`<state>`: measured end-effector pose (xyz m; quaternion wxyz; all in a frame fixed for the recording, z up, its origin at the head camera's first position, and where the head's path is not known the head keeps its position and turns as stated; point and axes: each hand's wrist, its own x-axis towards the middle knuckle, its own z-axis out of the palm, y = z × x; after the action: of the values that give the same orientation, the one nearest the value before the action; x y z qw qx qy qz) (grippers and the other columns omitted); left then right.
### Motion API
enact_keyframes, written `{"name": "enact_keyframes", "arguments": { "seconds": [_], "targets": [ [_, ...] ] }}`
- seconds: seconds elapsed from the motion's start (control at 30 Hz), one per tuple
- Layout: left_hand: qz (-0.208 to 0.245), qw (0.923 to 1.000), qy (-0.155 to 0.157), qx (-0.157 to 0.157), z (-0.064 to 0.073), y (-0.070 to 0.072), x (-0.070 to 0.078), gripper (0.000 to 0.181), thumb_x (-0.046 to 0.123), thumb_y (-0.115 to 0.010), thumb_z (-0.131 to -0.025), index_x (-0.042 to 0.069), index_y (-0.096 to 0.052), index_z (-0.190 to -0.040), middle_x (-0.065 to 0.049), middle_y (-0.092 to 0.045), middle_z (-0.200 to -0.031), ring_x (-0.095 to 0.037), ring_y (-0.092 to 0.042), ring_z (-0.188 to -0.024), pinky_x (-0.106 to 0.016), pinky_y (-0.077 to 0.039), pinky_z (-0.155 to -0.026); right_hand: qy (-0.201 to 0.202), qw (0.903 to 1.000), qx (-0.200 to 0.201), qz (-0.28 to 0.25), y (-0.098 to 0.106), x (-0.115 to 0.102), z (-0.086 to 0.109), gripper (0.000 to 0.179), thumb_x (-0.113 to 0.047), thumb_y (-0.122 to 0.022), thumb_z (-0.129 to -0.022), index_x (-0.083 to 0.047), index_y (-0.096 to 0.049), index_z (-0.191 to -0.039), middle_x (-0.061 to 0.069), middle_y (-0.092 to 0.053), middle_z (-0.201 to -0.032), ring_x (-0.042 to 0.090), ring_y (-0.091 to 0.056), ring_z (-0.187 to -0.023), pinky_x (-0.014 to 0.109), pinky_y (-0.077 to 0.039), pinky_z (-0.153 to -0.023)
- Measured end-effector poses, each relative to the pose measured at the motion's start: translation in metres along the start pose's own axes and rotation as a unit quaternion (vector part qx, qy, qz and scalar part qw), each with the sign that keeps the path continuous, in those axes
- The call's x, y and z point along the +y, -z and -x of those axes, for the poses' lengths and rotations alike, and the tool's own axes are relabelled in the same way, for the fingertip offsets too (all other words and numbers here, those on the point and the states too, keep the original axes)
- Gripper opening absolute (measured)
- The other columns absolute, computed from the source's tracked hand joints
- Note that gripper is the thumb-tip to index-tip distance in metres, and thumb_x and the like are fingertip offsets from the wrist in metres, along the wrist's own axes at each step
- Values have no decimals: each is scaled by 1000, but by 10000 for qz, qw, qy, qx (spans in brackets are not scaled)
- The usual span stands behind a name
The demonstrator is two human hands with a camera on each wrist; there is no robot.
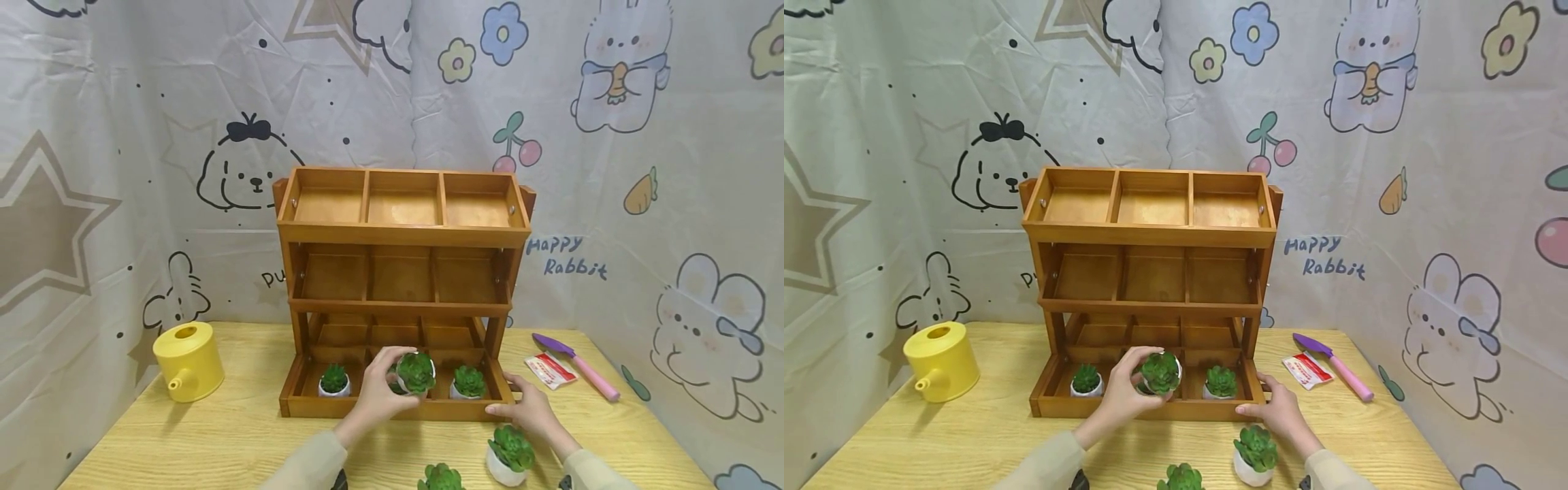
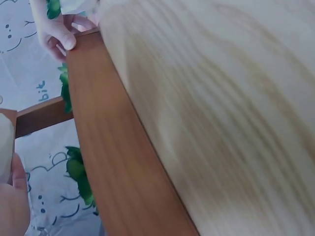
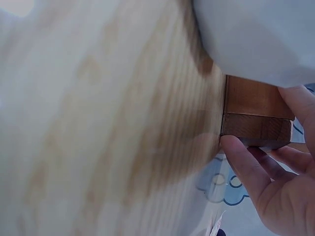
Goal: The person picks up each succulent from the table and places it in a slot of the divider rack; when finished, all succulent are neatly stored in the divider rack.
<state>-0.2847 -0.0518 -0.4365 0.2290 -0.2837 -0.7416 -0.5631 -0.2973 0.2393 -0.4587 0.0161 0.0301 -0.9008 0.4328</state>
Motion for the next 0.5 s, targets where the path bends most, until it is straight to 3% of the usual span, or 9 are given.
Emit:
{"name": "enact_keyframes", "arguments": {
  "seconds": [0.13,0.33,0.5],
  "targets": [
    [-157,9989,-72,436,-4,6,11,68,-6,-86,-59,6,-60,-121,-12,-58,-116,-9,-52,-103,-32,-56,-69,34,10000,6,4,0,-1,0,93,-27,-86,-68,7,-38,-140,35,-50,-130,27,-67,-83,32,-54,-55],
    [-253,9936,-265,1066,-13,19,42,64,-10,-83,-61,-1,-57,-120,-19,-55,-117,-21,-56,-103,-36,-57,-75,51,10000,12,-17,0,0,-1,93,-25,-86,-68,8,-38,-141,35,-50,-129,23,-66,-77,32,-53,-54],
    [-295,9869,-476,1515,-18,20,19,67,-5,-84,-62,7,-58,-122,-13,-54,-120,-17,-55,-108,-34,-56,-82,23,10000,39,-58,-1,3,-1,94,-26,-87,-67,7,-38,-141,34,-51,-128,23,-67,-77,31,-54,-55]
  ]
}}
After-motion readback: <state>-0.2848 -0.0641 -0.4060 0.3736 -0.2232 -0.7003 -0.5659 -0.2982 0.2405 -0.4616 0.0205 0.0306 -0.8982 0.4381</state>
